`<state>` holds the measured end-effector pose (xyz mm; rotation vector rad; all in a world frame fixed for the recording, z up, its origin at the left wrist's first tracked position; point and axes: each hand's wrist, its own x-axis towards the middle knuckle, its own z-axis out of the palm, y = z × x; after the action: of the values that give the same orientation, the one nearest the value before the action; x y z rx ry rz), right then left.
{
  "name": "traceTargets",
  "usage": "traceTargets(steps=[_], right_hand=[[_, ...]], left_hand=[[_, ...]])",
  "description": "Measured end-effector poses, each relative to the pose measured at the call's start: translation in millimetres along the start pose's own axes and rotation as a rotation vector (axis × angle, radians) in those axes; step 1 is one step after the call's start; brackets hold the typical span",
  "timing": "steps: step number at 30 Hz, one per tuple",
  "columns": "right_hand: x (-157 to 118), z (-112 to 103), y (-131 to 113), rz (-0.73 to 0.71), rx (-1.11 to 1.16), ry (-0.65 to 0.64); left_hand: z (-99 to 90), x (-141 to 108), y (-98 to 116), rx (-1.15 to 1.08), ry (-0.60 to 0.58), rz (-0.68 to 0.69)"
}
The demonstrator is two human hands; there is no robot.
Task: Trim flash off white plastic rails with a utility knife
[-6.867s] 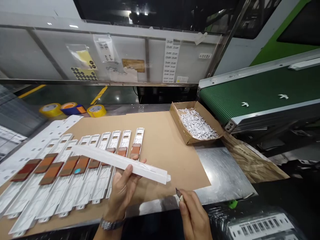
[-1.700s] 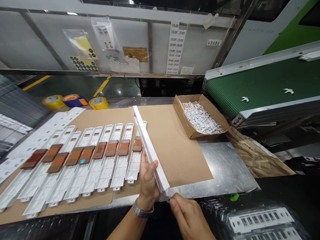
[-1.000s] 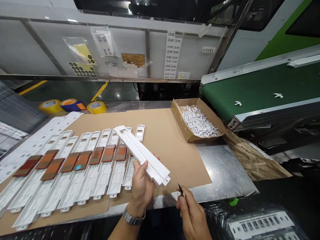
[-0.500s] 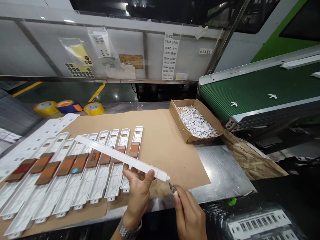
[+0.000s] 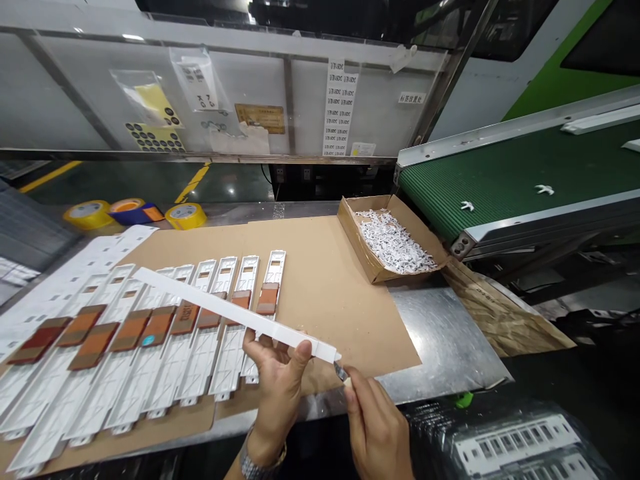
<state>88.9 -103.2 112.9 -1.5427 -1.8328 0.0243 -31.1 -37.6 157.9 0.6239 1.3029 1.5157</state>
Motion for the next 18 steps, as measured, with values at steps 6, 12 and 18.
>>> traceTargets(steps=[6,12,18], right_hand=[[-1.8,-1.3,1.5,0.007,0.013,-0.008],[-1.3,-1.6,1.2,0.006,0.018,-0.02],[-1.3,-2.3,1.9,-0.007,0.014,-0.02]], left_hand=[[-2.8,0.4,-2.7,0.0,-0.013,-0.001],[-6.2,1.4,-7.2,-0.027,-0.069,-0.008],[-7.0,1.7,-8.7,0.005,-0.051,0.005]])
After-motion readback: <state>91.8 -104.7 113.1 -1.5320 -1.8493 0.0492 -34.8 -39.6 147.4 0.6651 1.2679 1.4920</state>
